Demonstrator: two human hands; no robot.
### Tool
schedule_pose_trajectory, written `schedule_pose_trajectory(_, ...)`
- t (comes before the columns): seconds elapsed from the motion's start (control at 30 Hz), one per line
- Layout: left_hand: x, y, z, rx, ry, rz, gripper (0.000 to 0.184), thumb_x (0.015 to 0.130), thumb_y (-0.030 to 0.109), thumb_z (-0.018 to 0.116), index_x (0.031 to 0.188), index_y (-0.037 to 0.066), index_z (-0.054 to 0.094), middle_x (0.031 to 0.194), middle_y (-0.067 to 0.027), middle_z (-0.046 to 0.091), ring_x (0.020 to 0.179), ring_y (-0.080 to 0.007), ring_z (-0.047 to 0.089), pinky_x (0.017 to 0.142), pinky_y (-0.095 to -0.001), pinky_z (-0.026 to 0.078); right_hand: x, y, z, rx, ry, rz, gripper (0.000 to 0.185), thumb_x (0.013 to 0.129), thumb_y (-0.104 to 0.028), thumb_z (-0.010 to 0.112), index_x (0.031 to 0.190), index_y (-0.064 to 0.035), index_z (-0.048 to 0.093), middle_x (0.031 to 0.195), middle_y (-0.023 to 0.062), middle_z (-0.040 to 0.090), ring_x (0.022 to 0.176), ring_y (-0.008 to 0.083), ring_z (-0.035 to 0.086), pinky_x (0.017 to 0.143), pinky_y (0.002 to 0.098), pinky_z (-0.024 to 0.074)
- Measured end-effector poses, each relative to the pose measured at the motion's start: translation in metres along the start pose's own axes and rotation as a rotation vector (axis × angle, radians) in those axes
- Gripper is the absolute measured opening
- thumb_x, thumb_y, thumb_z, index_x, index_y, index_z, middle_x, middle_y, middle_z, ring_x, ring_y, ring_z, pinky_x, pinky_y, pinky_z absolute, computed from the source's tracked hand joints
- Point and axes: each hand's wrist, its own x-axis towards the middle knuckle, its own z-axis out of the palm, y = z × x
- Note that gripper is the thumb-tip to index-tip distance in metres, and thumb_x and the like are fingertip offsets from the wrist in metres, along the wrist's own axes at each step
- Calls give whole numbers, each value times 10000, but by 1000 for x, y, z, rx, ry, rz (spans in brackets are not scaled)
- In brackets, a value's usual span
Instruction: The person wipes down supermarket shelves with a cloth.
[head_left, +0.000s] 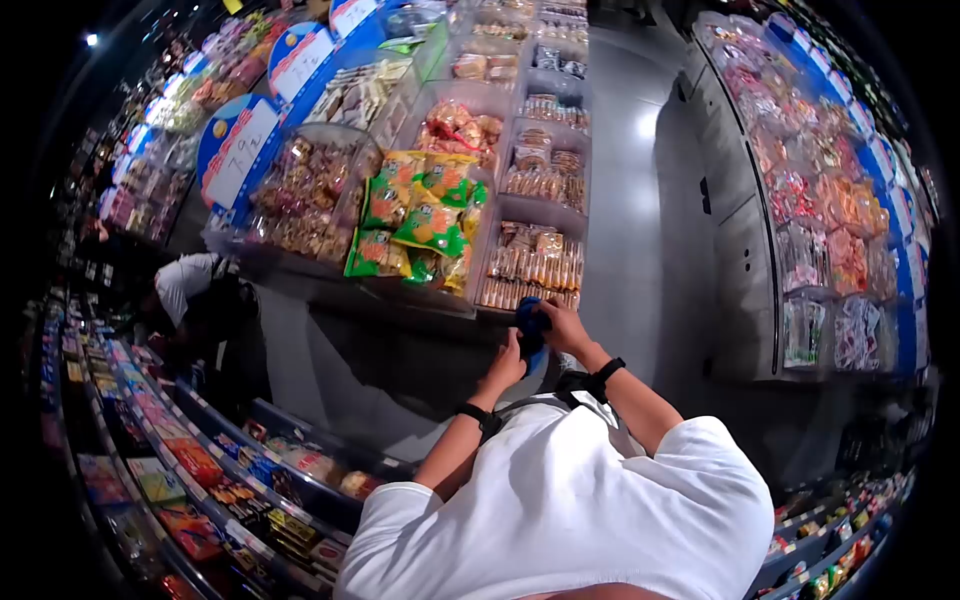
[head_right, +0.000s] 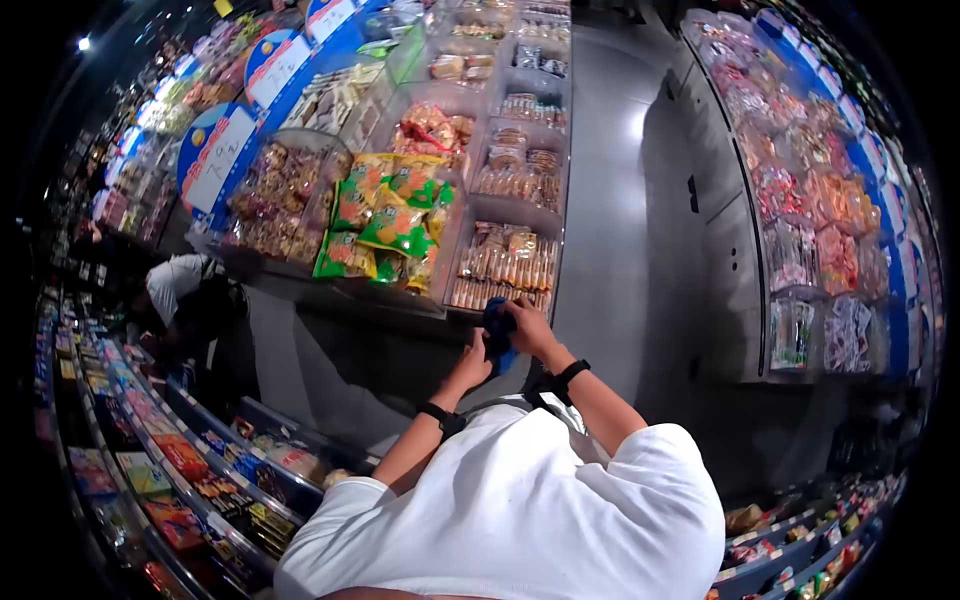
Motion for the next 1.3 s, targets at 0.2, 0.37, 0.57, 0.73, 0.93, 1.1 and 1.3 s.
schedule_pose_trajectory(0.2, -17, -61, -37, -128, 278, -141, 477, 759, 8, 576, 1180, 54, 357, 1129, -335, 525, 1108, -561, 493, 950, -535, 411, 38, -41, 42, -52, 24, -152, 535, 735, -68, 724, 1245, -154, 588, 1160, 157, 570, 1025, 413, 617, 850, 482, 535)
schedule_pose_trajectory(0.37, -16, -92, -76, -19, 97, -331, 463, 785, 185, 584, 1173, -66, 548, 1137, -347, 620, 1159, -472, 575, 976, -452, 464, 49, -59, 72, -91, 86, -156, 495, 716, -31, 692, 1193, -120, 598, 1160, 181, 555, 996, 439, 608, 861, 489, 532)
schedule_pose_trajectory(0.57, -37, -88, -40, -116, -303, -593, 440, 957, 261, 485, 1209, -92, 562, 1051, -294, 667, 745, -356, 719, 679, -433, 577, 40, -39, 56, -492, -70, -365, 496, 677, -48, 670, 1165, -133, 645, 1161, 159, 555, 1169, 370, 513, 984, 445, 478)
schedule_pose_trajectory(0.73, -52, -118, -47, -923, 261, -507, 589, 1055, 327, 376, 1515, 47, 136, 1350, -197, 541, 883, -297, 710, 725, -389, 606, 45, -94, 46, -218, -124, -366, 576, 734, -21, 660, 1302, -92, 590, 1178, 190, 572, 1077, 393, 586, 933, 445, 508)
schedule_pose_trajectory(0.93, -22, -93, -133, -1300, 625, -207, 720, 1006, 558, 443, 1528, 86, 290, 1376, -145, 555, 1193, -289, 594, 982, -412, 526, 43, -178, 66, 81, -248, -571, 669, 823, -4, 657, 1452, -129, 466, 1219, 195, 534, 1105, 416, 565, 945, 438, 493)
schedule_pose_trajectory(1.1, -21, -44, -187, -1881, 383, -72, 697, 926, 666, 499, 1315, 95, 584, 1192, -108, 673, 1047, -262, 663, 957, -416, 520, 74, -201, 72, 62, -296, -689, 727, 861, -51, 667, 1520, -141, 373, 1295, 262, 540, 1124, 445, 576, 932, 444, 490)
schedule_pose_trajectory(1.3, 13, -82, -213, -1581, 472, -310, 549, 866, 487, 654, 1226, 76, 601, 1096, -107, 679, 942, -233, 684, 861, -376, 549, 121, -176, 34, 291, -811, -422, 524, 925, -91, 602, 1432, -56, 477, 1127, 177, 709, 1000, 318, 701, 854, 395, 556)
